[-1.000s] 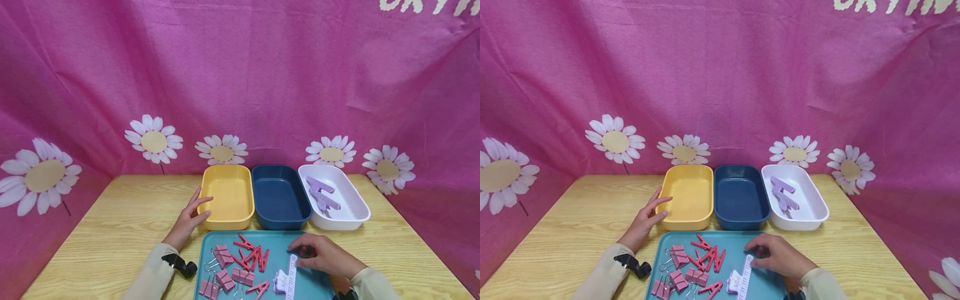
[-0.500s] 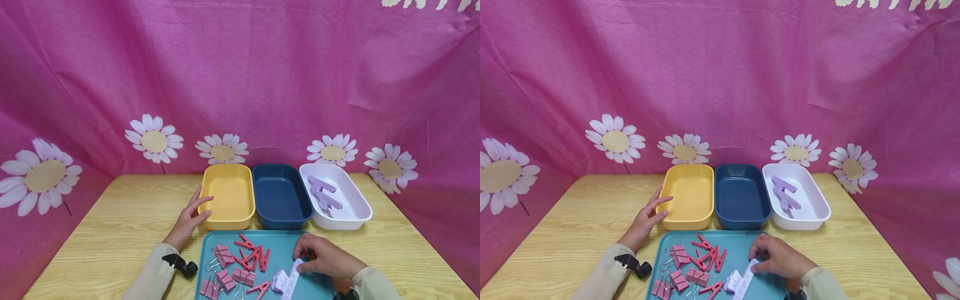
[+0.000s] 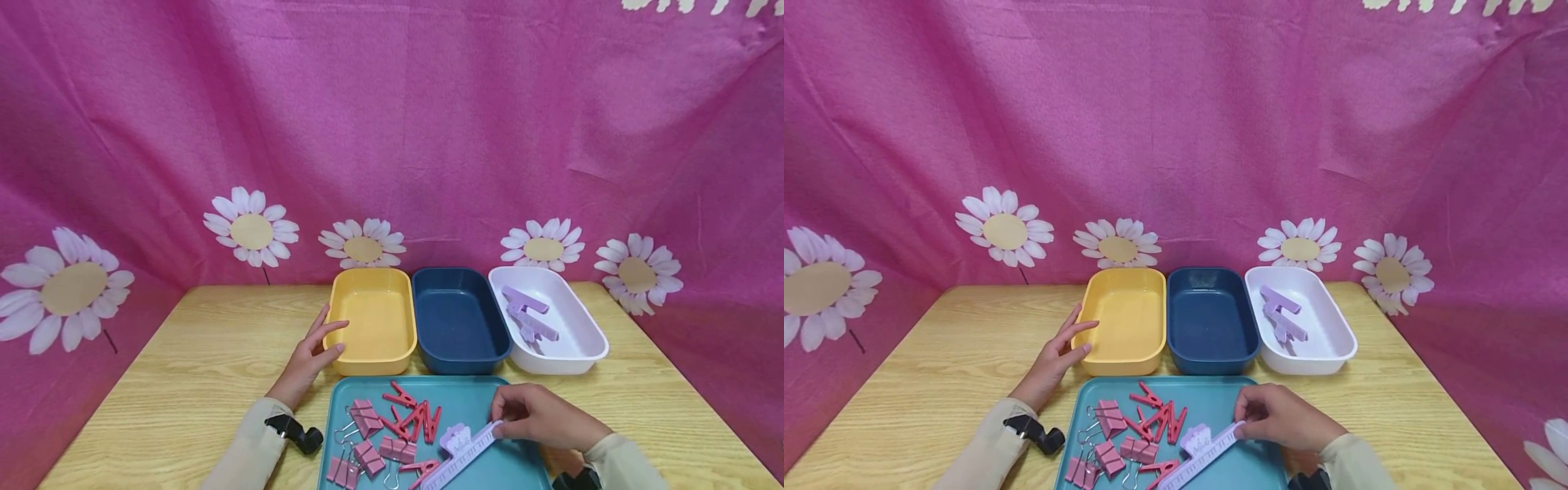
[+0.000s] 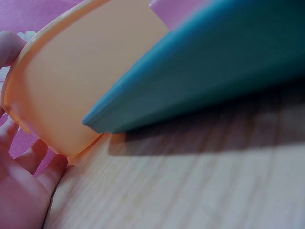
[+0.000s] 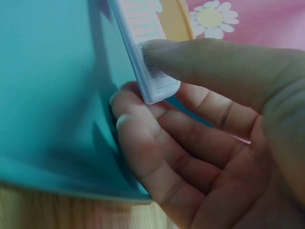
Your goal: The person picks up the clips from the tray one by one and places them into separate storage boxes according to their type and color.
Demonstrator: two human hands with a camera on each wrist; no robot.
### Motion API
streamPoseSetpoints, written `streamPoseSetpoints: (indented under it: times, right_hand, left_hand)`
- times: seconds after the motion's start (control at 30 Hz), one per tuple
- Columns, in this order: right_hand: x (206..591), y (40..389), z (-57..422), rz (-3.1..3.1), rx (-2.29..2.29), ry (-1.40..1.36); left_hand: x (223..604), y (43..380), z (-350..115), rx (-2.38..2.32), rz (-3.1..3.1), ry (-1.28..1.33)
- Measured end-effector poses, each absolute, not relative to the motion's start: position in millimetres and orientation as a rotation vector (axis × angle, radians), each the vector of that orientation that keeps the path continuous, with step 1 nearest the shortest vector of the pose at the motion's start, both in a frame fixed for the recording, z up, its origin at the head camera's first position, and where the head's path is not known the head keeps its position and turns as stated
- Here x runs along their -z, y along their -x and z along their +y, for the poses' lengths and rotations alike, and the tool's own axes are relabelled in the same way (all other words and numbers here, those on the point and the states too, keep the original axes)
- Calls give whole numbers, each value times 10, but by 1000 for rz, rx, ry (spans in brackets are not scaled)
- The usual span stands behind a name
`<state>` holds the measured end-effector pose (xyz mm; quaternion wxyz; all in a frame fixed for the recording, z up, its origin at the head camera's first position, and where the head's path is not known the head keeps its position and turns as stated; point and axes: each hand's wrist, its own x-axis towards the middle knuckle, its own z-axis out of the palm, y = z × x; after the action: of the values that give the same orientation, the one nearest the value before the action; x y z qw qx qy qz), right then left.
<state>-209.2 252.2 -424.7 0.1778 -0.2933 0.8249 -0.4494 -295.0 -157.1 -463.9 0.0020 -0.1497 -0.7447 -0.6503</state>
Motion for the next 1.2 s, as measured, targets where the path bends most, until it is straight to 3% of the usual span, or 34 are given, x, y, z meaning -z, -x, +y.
streamPoseSetpoints:
  times: [0.4,0.93,1.2]
  right_hand:
    - [4158,2099,2677,2397,1234,790]
    - [3951,2021,2828,2640,1022,669]
    - [3845,1970,2776,2724,907,678]
  left_hand:
    - [4485,2867,-1543,2098,-2336,475]
    - [4631,2943,-1567,2068,-2328,500]
    - [4402,2814,-1545,2087,-2359,473]
